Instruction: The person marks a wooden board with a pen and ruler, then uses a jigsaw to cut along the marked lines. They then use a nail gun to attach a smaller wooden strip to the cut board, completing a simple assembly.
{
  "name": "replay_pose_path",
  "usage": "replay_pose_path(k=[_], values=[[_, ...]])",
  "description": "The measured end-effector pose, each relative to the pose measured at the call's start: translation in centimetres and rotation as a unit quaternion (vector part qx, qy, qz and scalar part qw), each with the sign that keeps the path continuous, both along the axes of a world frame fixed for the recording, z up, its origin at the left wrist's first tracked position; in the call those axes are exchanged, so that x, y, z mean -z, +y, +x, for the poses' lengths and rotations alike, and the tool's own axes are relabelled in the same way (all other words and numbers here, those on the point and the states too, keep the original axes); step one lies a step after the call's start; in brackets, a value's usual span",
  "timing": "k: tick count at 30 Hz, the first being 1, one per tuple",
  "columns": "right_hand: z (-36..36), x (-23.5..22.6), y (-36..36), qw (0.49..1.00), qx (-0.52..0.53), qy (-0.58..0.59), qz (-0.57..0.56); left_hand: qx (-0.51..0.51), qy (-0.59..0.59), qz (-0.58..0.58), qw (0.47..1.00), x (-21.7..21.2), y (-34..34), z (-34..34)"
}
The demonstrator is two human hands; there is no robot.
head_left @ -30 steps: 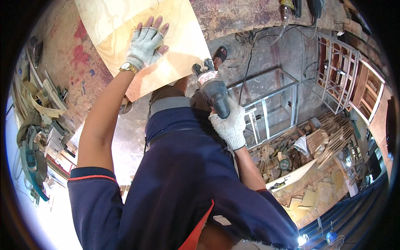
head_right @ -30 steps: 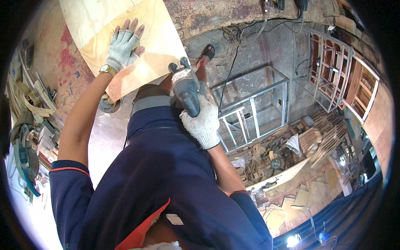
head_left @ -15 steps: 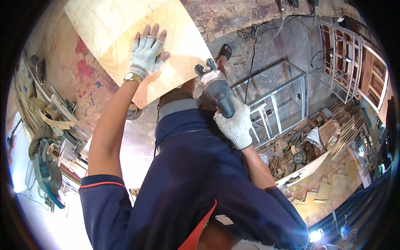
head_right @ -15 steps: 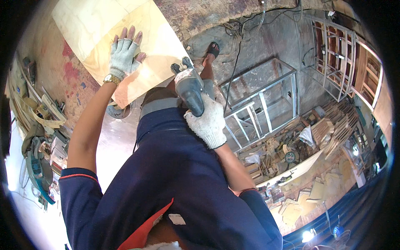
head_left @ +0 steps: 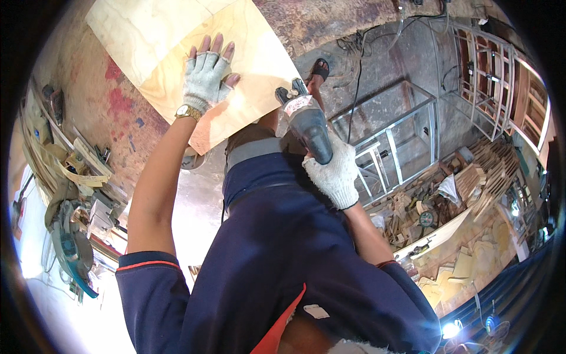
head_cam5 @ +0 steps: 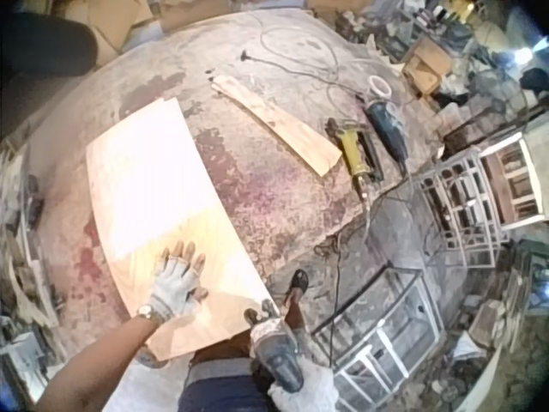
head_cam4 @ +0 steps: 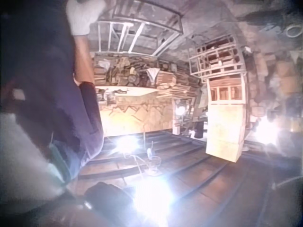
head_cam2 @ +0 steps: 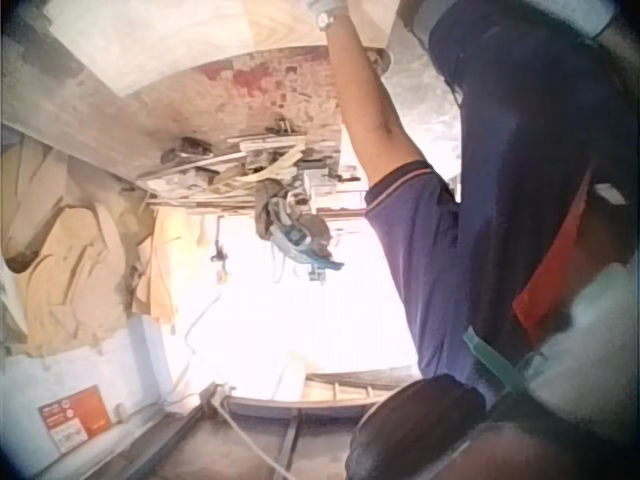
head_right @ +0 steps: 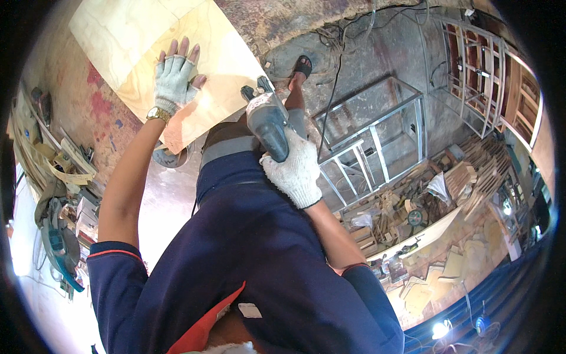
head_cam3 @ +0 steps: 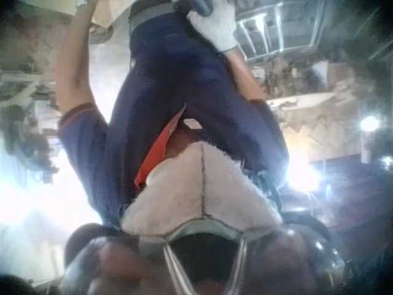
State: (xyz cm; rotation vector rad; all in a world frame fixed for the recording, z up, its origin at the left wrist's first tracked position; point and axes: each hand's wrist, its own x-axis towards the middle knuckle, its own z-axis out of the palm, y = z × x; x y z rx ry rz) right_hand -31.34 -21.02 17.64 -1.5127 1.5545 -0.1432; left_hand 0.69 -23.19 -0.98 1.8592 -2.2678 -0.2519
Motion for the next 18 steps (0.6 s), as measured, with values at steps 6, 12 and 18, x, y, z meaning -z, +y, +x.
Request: replay_pose_path(k=[6, 12, 18], values=[[0.13, -0.21, -0.13, 1.0, -0.016, 0.019, -0.011, 0.002, 0.002, -0.013, 1.0, 0.15, -0.07, 0.02], [0.25, 0.13, -0.09, 1.0, -0.002, 0.021, 0.015, 0.001, 0.001, -0.017, 1.0, 0.13, 0.01, 0.01], [0.59, 0.09, -0.3, 1.0, 0.008, 0.02, 0.002, -0.002, 0.006, -0.025, 1.0, 0.13, 0.0, -0.04]])
